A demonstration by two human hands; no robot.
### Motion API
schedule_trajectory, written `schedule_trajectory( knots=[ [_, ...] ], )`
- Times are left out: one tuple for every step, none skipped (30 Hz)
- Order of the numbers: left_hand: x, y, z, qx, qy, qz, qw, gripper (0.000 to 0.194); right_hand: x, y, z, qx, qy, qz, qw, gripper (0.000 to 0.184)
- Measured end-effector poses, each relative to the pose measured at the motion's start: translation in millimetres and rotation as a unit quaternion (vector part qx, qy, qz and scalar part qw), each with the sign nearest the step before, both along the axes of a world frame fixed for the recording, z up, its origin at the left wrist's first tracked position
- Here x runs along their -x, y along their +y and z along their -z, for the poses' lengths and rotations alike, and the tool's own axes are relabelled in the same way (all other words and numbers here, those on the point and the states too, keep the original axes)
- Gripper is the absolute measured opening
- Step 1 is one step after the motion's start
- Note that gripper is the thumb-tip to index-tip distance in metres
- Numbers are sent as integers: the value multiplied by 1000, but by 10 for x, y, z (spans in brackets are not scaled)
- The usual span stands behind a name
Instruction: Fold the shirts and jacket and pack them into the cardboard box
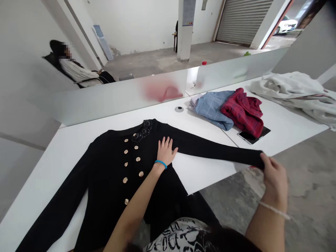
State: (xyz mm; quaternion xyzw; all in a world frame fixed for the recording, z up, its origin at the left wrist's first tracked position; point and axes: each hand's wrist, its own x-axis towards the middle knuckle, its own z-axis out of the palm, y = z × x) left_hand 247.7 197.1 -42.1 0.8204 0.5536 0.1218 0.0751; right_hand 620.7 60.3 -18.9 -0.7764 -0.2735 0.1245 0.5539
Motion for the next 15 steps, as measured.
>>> schedule_trajectory(
  knots=[
    [-53,-22,-2,21,-21,6,1000,63,6,178,-178,-57,29,10,998,30],
    [-107,-29,-24,48,-51,9,997,63,45,375,-381,-120,45,31,991,30],
    [-154,-22,-69,83,-90,10,992,62,128,580,-605,-170,49,7,984,31],
    [-186,-2,-139,121,-141,11,983,61,260,780,-839,-212,33,-24,976,34],
    [-195,26,-229,156,-204,10,966,60,445,962,-1073,-255,6,-47,966,36],
    [-171,59,-337,190,-276,9,942,61,681,1115,-1292,-275,-25,-84,958,38],
    [-108,93,-453,217,-352,9,910,63,960,1233,-1482,-278,-58,-135,949,39],
    [-1,122,-569,237,-428,9,872,68,1266,1312,-1630,-277,-91,-192,937,36],
    [153,141,-674,244,-499,8,832,72,1584,1351,-1725,-272,-126,-271,915,33],
    [348,142,-759,239,-562,3,791,77,1895,1353,-1761,-254,-166,-380,874,32],
    [575,124,-815,222,-616,-8,756,81,2182,1325,-1738,-231,-207,-489,815,32],
    [822,83,-839,193,-660,-28,725,83,2432,1273,-1659,-203,-245,-583,748,32],
    [1071,23,-830,165,-689,-52,704,83,2638,1205,-1535,-181,-268,-650,688,31],
    [1305,-52,-793,142,-702,-82,693,84,2799,1126,-1377,-160,-277,-694,645,30],
    [1508,-133,-734,148,-697,-111,693,85,2917,1043,-1199,-133,-278,-728,613,28]
  ],
)
